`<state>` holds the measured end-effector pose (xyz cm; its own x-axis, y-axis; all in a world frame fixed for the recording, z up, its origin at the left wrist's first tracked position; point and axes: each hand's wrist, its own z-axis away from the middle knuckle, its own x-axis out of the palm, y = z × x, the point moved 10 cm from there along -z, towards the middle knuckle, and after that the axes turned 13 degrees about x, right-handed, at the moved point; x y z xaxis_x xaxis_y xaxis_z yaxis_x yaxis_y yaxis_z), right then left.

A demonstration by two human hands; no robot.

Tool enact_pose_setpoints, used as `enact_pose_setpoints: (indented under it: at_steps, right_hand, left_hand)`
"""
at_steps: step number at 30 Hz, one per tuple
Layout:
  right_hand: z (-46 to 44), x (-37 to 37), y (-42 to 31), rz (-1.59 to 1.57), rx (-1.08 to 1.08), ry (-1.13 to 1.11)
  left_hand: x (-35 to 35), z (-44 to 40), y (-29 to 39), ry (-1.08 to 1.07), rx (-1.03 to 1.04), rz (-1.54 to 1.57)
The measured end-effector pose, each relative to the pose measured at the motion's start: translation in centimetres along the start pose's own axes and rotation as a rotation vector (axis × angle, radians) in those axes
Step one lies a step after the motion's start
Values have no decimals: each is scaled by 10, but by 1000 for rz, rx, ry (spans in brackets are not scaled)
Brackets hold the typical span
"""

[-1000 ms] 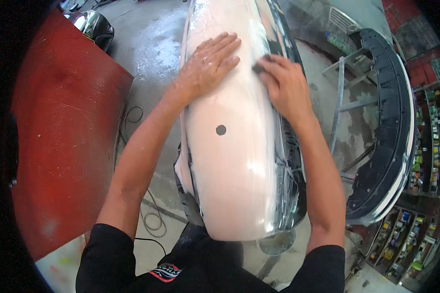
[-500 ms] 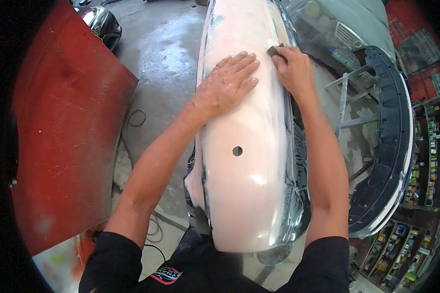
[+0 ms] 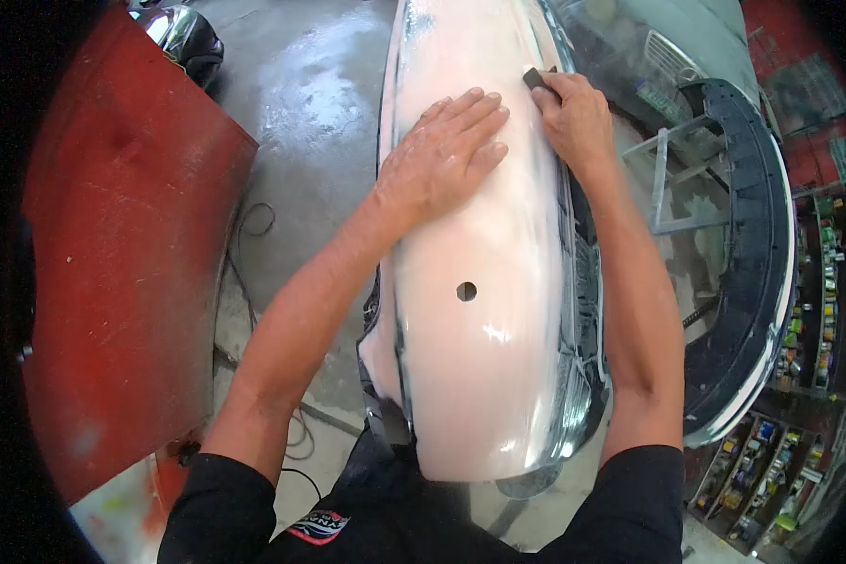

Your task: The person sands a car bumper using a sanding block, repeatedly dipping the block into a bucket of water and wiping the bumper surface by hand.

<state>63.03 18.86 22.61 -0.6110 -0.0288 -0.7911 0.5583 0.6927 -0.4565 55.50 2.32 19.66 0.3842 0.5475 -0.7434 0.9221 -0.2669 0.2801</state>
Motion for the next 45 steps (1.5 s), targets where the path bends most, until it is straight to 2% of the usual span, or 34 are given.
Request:
enact_pose_setpoints:
  at_steps: [3, 6, 9, 12, 15, 17, 20, 23, 25, 28, 31, 34, 39, 41, 45]
  right_hand:
    - [74, -31, -16, -25, -79, 8]
    - [113, -48, -28, 10, -39, -57]
    - [59, -28, -30, 14, -155, 40]
    - [0, -4, -28, -20, -141, 46]
    - [22, -12, -28, -4, -133, -5]
    - [75, -38, -40, 47, -202, 117]
    - [91, -42, -34, 31, -119, 22]
    - [22, -12, -24, -18, -125, 8]
    - [-25, 9, -7, -20, -55, 24]
    - [-10, 6, -3, 49, -33, 50]
    - [67, -27, -26, 64, -116, 51]
    - [68, -28, -28, -8, -122, -11]
    - [-36, 14, -16, 94, -55, 46]
    - [-15, 6, -12, -11, -55, 57]
    - [77, -31, -24, 46, -53, -15]
  left_hand:
    - [-1, -3, -4, 19, -3, 13]
    - [1, -1, -3, 15, -10, 5]
    - [0, -2, -1, 20, 14, -2]
    - [-2, -4, 1, 11, 50, 5]
    - [-3, -4, 0, -15, 34, 31]
    - [1, -4, -1, 1, 23, 32]
    - [0, -1, -4, 15, -16, 51]
    - [0, -3, -2, -10, -21, 50]
    - [-2, -2, -2, -28, -23, 62]
    - [-2, -1, -3, -7, -16, 55]
    - [1, -1, -5, 30, -11, 65]
    - [-3, 0, -4, 8, -39, 98]
    - [3, -4, -7, 22, -11, 35]
    - [4, -1, -4, -4, -12, 39]
    - [1, -5, -5, -29, -18, 62]
